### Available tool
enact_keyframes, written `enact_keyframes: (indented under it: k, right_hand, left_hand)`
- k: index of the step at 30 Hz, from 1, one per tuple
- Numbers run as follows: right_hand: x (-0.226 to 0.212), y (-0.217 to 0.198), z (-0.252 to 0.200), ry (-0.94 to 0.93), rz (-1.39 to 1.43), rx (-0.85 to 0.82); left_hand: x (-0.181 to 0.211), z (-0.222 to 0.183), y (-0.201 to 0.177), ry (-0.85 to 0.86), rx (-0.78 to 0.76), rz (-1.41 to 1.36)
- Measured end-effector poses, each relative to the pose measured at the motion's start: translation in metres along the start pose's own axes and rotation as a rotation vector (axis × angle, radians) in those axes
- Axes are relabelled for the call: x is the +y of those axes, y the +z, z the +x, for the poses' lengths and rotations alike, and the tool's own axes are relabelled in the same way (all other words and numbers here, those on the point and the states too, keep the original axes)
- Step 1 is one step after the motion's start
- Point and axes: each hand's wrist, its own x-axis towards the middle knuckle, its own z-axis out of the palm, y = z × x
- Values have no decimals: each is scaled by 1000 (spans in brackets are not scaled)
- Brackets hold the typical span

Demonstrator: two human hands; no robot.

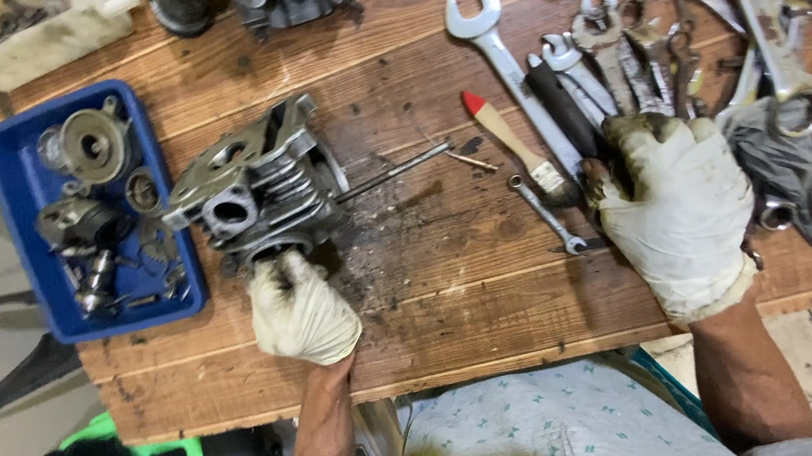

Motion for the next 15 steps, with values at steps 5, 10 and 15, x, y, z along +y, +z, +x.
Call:
enact_keyframes:
  k: [5, 10, 15]
  right_hand:
    - [-13, 11, 10, -151, -470, 232]
    - [-13, 14, 18, -127, -583, 20]
    - [-11, 30, 11, -151, -493, 118]
  left_hand:
    - [-13, -13, 5, -8, -5, 141]
    - [6, 4, -3, -14, -24, -65]
    - [11, 20, -5, 60, 3, -168]
